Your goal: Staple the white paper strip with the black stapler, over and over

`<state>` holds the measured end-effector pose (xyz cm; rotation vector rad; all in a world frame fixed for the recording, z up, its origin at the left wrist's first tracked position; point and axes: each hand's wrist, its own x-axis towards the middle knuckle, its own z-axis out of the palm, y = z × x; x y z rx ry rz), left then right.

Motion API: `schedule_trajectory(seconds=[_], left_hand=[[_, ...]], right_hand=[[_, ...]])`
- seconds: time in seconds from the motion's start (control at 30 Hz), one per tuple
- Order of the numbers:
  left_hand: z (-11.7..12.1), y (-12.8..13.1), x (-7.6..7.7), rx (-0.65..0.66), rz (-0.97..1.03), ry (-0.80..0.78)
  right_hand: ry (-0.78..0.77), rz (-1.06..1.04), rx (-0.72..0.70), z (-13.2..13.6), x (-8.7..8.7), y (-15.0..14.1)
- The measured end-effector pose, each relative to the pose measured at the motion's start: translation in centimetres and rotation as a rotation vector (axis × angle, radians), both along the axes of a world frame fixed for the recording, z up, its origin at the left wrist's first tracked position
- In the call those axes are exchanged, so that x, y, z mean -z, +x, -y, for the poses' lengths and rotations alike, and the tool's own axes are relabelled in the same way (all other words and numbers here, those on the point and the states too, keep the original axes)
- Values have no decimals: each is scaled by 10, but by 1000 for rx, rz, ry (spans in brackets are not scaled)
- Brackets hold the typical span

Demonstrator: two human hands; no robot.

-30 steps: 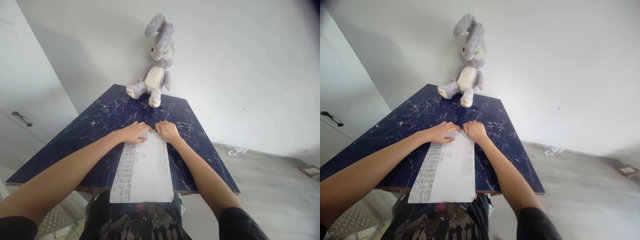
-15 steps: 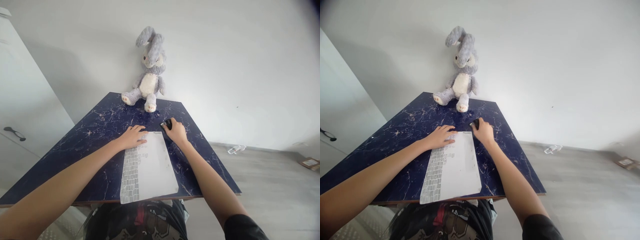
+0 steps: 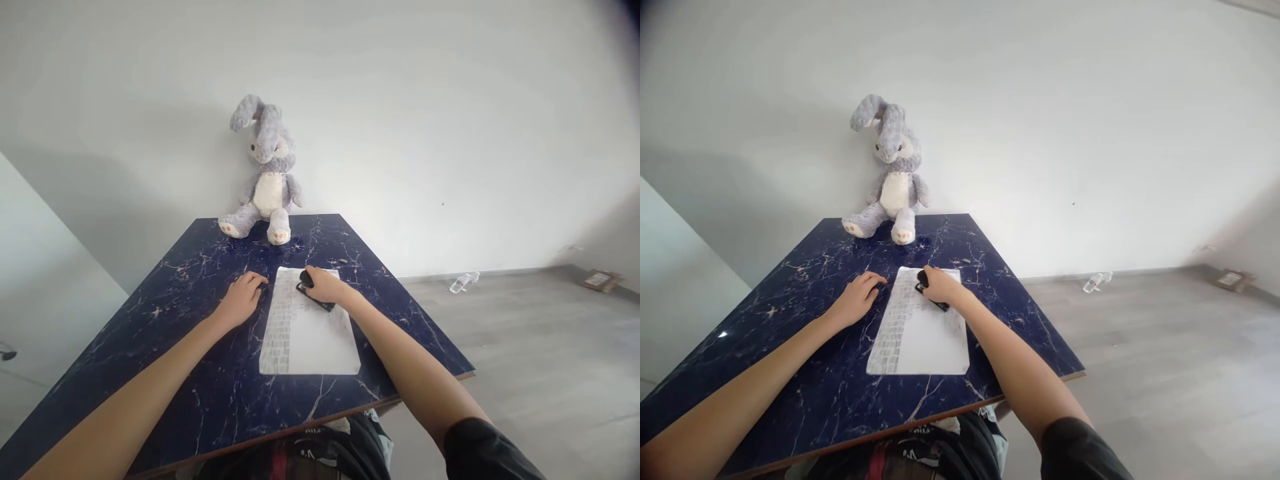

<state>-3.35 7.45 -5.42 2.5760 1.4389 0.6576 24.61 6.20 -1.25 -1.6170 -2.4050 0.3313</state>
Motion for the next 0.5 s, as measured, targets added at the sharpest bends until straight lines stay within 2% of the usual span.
schedule_trajectory(seconds=[0.07, 0.17, 0.27, 0.33, 0.4, 0.43, 0.5], left_hand=[[1, 0, 0, 6, 2, -2], [1, 0, -1, 23, -8, -12], [0, -1, -2, 21, 1, -21], [-1, -1, -1, 14, 13, -26], [-1, -1, 0, 18, 14, -27], [-1, -1, 0, 22, 13, -25], [-1, 0, 0, 23, 27, -11]], right_hand=[[-128, 23, 38, -3, -11, 27], [-306, -1, -33, -3, -26, 56], [-298, -134, -87, -11, -29, 74], [-165, -208, 53, -22, -21, 82], [13, -155, 223, -34, -5, 88], [63, -85, 253, -39, 5, 89], [59, 61, 201, -47, 24, 86]])
